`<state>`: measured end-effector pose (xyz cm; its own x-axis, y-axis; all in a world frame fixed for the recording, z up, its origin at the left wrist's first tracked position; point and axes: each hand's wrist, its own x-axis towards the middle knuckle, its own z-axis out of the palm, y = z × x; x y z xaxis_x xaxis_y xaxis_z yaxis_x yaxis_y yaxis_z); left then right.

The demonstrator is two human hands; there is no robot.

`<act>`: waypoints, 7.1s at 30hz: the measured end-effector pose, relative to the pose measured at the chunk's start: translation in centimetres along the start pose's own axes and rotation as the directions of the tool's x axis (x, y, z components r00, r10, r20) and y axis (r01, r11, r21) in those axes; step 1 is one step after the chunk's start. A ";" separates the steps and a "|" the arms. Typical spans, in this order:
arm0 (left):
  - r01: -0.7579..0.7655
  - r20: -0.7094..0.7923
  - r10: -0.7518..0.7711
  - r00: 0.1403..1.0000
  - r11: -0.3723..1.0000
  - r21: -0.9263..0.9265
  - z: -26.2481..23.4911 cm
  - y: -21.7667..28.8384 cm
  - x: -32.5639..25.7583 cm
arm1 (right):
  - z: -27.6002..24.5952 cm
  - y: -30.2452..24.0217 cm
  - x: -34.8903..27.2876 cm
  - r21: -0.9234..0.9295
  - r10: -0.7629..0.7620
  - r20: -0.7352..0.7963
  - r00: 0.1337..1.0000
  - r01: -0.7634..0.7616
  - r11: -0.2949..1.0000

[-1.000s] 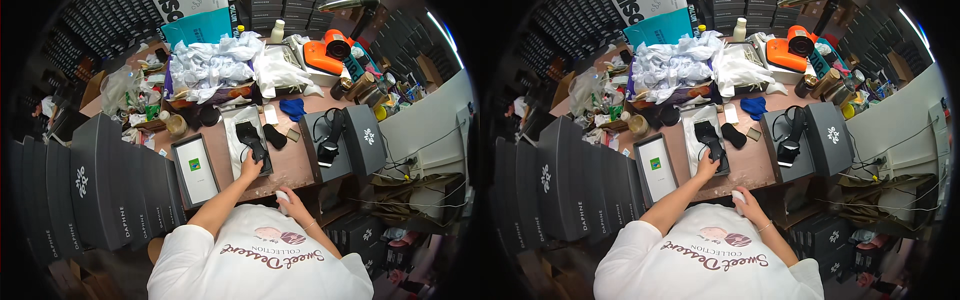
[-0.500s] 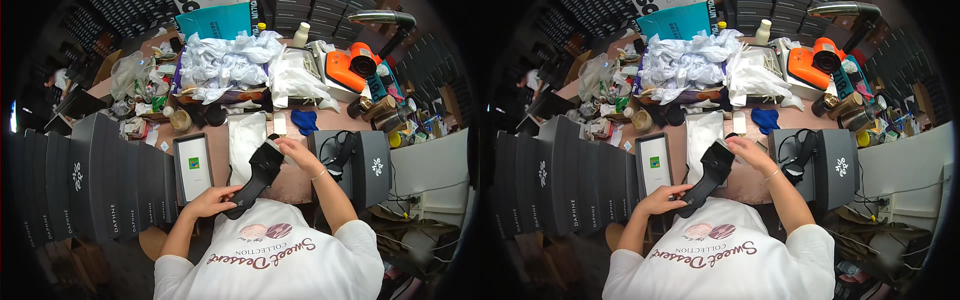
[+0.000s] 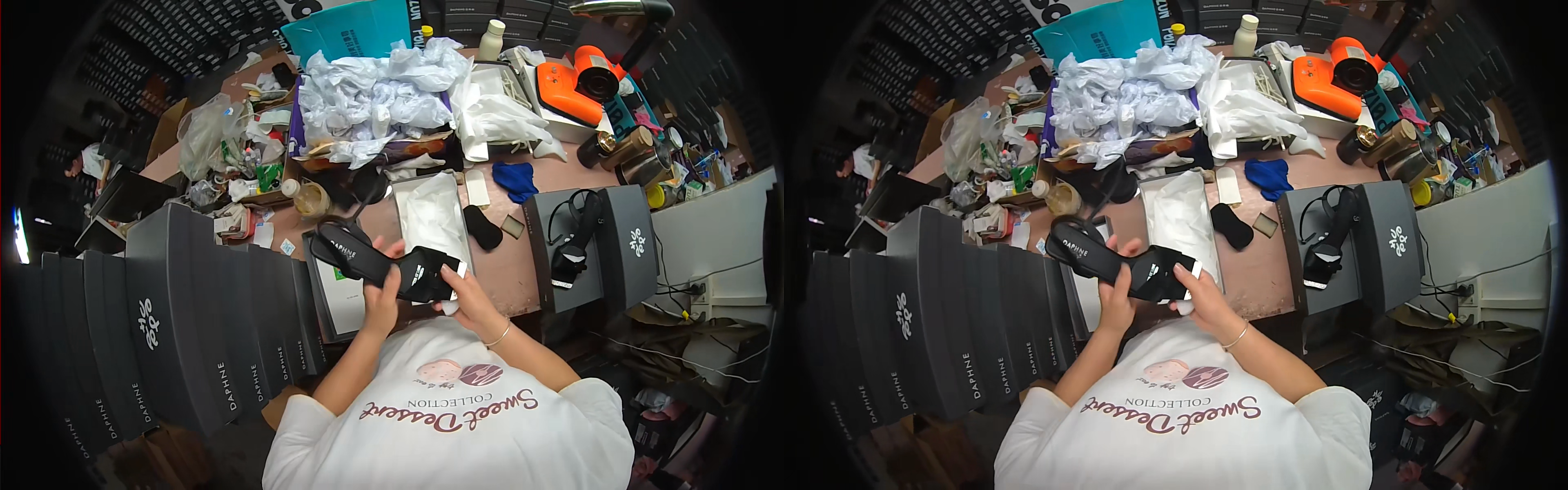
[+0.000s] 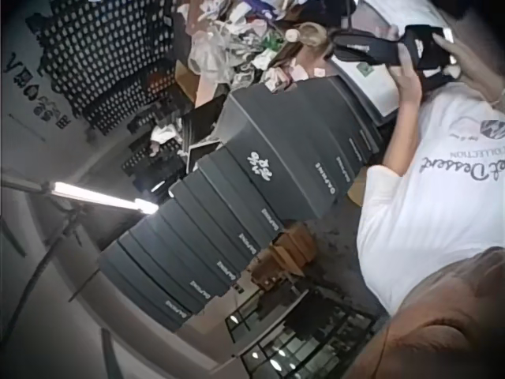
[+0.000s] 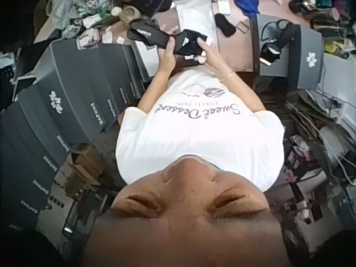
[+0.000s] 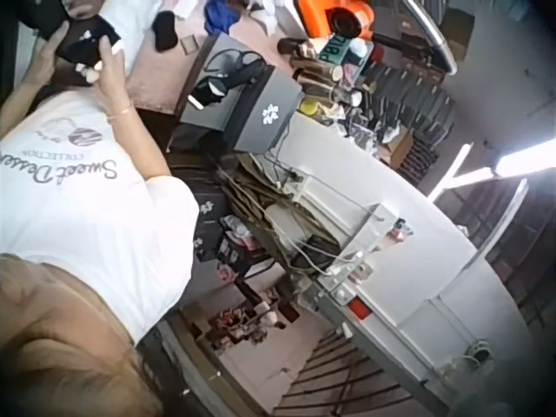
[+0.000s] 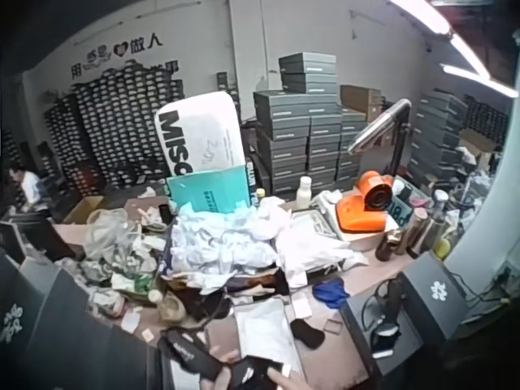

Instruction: Packing finished shoes into boxes with tissue paper and tags.

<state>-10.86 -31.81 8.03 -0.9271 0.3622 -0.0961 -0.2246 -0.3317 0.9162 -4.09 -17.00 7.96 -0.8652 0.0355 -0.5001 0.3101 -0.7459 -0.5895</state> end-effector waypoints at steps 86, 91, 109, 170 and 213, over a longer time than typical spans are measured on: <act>0.126 -0.343 -0.334 0.878 0.852 -0.508 0.9 0.1 -1.0 | -1.9 -1.3 -2.5 -0.395 -0.101 0.486 0.868 0.322 0.860; 0.518 0.012 -0.525 0.851 0.837 -0.176 -0.4 1.6 -3.7 | -1.5 -2.8 0.1 -0.221 -0.342 0.242 0.908 0.395 0.892; 0.095 0.495 -0.299 0.816 0.913 0.396 -1.2 2.1 -1.0 | -3.0 -2.5 2.7 -0.097 0.187 0.402 0.896 -0.161 0.982; 0.277 0.370 -0.340 0.865 0.937 0.213 1.3 0.8 2.0 | -13.8 -4.6 -2.2 -0.318 -0.140 -0.218 0.966 0.065 0.946; 0.000 0.573 -0.439 0.692 0.794 0.607 3.6 7.3 1.3 | 4.3 -9.1 -6.5 -0.689 -0.198 0.721 0.663 0.659 -0.302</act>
<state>-12.66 -30.59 15.95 -0.3709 0.8957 -0.2454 0.0037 0.2657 0.9641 -2.99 -13.29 19.27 -0.9198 -0.3082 0.2428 -0.3922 0.7072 -0.5882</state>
